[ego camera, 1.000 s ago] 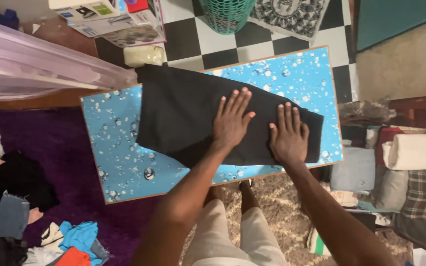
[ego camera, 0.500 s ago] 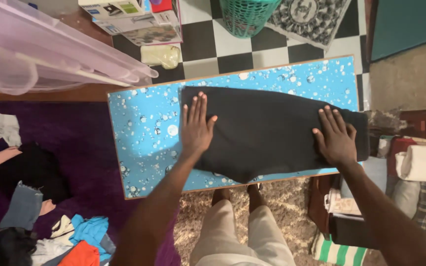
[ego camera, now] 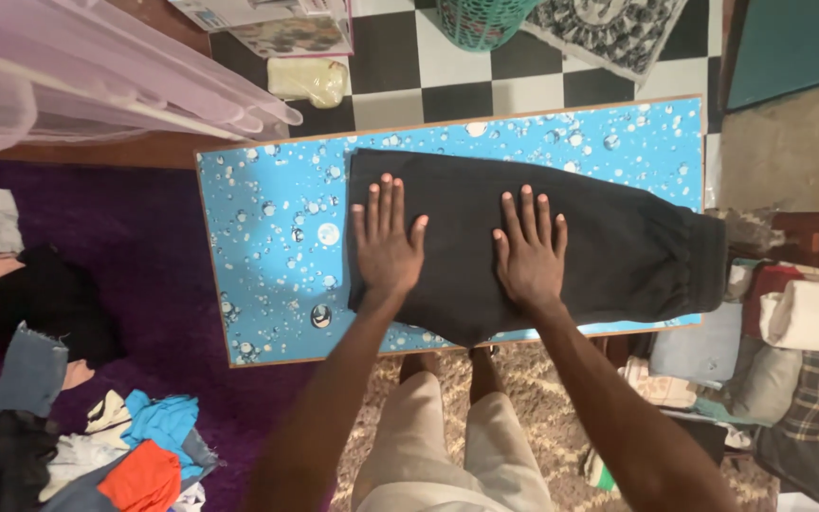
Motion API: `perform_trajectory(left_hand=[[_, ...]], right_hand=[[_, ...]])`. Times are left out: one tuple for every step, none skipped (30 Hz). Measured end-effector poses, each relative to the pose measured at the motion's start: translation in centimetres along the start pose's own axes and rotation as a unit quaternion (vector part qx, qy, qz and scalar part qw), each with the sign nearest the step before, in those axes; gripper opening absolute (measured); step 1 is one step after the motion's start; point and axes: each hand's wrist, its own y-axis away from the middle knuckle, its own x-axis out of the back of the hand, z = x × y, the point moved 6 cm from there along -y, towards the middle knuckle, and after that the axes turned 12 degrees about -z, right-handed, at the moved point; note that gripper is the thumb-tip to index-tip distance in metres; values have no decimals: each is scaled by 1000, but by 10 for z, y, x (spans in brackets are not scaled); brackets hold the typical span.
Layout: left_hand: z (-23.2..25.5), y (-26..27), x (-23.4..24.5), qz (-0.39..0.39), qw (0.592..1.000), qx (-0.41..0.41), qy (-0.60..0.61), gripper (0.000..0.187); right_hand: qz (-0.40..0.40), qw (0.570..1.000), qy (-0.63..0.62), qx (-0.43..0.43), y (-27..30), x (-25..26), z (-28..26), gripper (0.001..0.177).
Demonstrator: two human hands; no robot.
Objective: The person folds a pair of black shorts on a blue table. They smooth the fabric, fold the legs together, then fold the garment in half and again to form a compact rectangle before placing it on a nearby stack of folded clothes.
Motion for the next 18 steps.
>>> perform_trajectory(left_hand=[[-9, 0, 4, -12, 999, 10, -37, 69], [-14, -1, 7, -21, 997, 21, -71, 69], [-16, -2, 11, -5, 997, 23, -69, 67], [-18, -1, 13, 10, 997, 27, -67, 65], [-18, 0, 14, 26, 997, 30, -65, 64], [-14, -2, 12, 38, 998, 24, -39, 65], [-4, -3, 9, 51, 998, 18, -14, 67], [6, -3, 6, 62, 998, 11, 12, 69], [21, -8, 2, 54, 997, -41, 19, 68], [34, -12, -2, 41, 995, -92, 27, 67], [43, -15, -3, 29, 989, -142, 34, 66], [42, -23, -3, 11, 990, -139, 11, 66], [40, -31, -2, -7, 991, -135, -13, 66], [37, -39, -1, -24, 990, -131, -36, 66], [28, -46, 5, 2, 994, -103, -43, 64], [13, -51, 13, 27, 996, -74, -51, 63], [0, -54, 20, 52, 996, -45, -59, 62], [-9, -54, 25, 67, 995, -45, -62, 62]], right_hand=[[-8, 1000, -9, 4, 3, -1, 2, 57], [-13, 1000, -15, 11, 4, 0, 6, 57], [-19, 999, -20, 17, 4, 0, 8, 58], [-22, 999, -19, 18, 5, 0, 9, 58], [-26, 999, -18, 19, 5, -1, 10, 58], [-26, 999, -17, 20, 2, -2, 9, 59], [-26, 999, -9, 17, 0, -4, 8, 60], [-27, 1000, 0, 13, 0, -6, 7, 61], [-27, 1000, 8, 9, -1, -9, 6, 62], [-25, 1000, 15, 7, 2, -11, 4, 63], [-23, 999, 23, 4, 3, -13, 3, 63], [-19, 999, 31, 0, 1, -13, 3, 64], [-25, 999, 26, 0, 1, -13, 3, 64], [-31, 999, 21, 1, 2, -12, 5, 63], [-38, 999, 16, 2, 3, -11, 7, 63], [-42, 999, 18, 4, 2, -11, 8, 63], [-46, 999, 20, 6, 1, -11, 8, 63], [-50, 999, 21, 9, 1, -11, 8, 63]])
